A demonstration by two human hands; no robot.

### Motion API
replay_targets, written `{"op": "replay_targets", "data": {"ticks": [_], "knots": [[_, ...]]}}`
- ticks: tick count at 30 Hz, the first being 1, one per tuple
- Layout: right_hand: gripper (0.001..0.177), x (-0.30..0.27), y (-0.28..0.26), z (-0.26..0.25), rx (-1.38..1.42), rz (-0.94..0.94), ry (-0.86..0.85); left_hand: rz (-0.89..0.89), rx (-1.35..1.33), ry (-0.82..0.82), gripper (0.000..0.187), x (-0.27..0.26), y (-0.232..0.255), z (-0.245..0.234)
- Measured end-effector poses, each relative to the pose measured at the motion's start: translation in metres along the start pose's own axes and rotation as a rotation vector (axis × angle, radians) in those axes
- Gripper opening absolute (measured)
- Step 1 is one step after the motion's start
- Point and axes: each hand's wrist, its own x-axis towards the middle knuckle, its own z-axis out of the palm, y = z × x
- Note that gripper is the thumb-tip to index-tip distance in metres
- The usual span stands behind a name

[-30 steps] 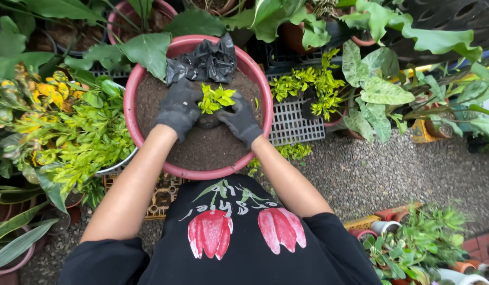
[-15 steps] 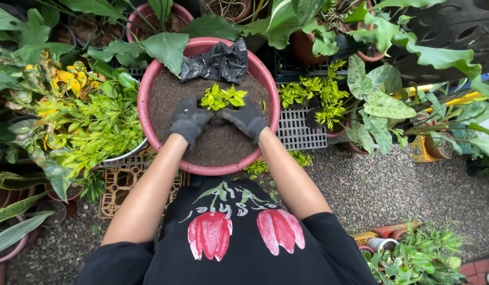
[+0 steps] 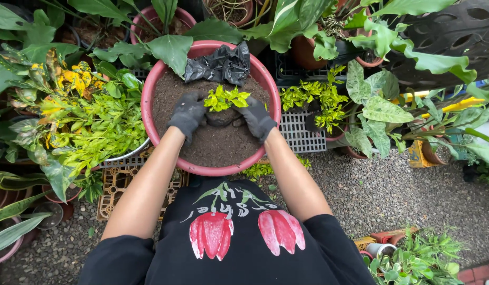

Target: The person places a small plant into a large pink pot filled with soil, using gloved hands to position the plant and press the soil around its base. The person then removes the plant, adjusts the soil, and reinserts the plant into the pot.

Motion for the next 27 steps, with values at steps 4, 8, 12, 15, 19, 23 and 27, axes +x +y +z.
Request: {"op": "replay_targets", "data": {"ticks": [4, 8, 12, 15, 19, 23, 27], "knots": [[0.039, 0.006, -0.014, 0.007, -0.111, 0.020, -0.007, 0.000, 0.231, -0.067, 0.039, 0.020, 0.008, -0.011], [0.036, 0.015, -0.014, 0.004, -0.142, -0.035, -0.105, 0.249, 0.602, -0.100, 0.045, 0.047, -0.003, -0.010], [0.033, 0.014, -0.030, 0.009, -0.231, -0.065, -0.146, 0.242, 0.642, -0.069, 0.042, 0.040, 0.008, -0.011], [0.033, 0.004, -0.050, 0.015, -0.318, 0.003, -0.180, 0.346, 0.753, -0.074, 0.045, 0.072, -0.017, -0.002], [0.034, 0.016, -0.055, 0.008, -0.215, -0.009, -0.291, 0.056, 0.538, -0.247, 0.041, 0.056, 0.013, -0.018], [0.024, 0.041, -0.032, 0.003, -0.316, 0.050, -0.139, 0.523, 0.713, -0.193, 0.038, 0.095, -0.023, -0.001], [0.020, 0.046, -0.023, 0.008, -0.358, 0.016, -0.086, 0.378, 0.653, -0.078, 0.038, 0.073, -0.011, 0.002]]}}
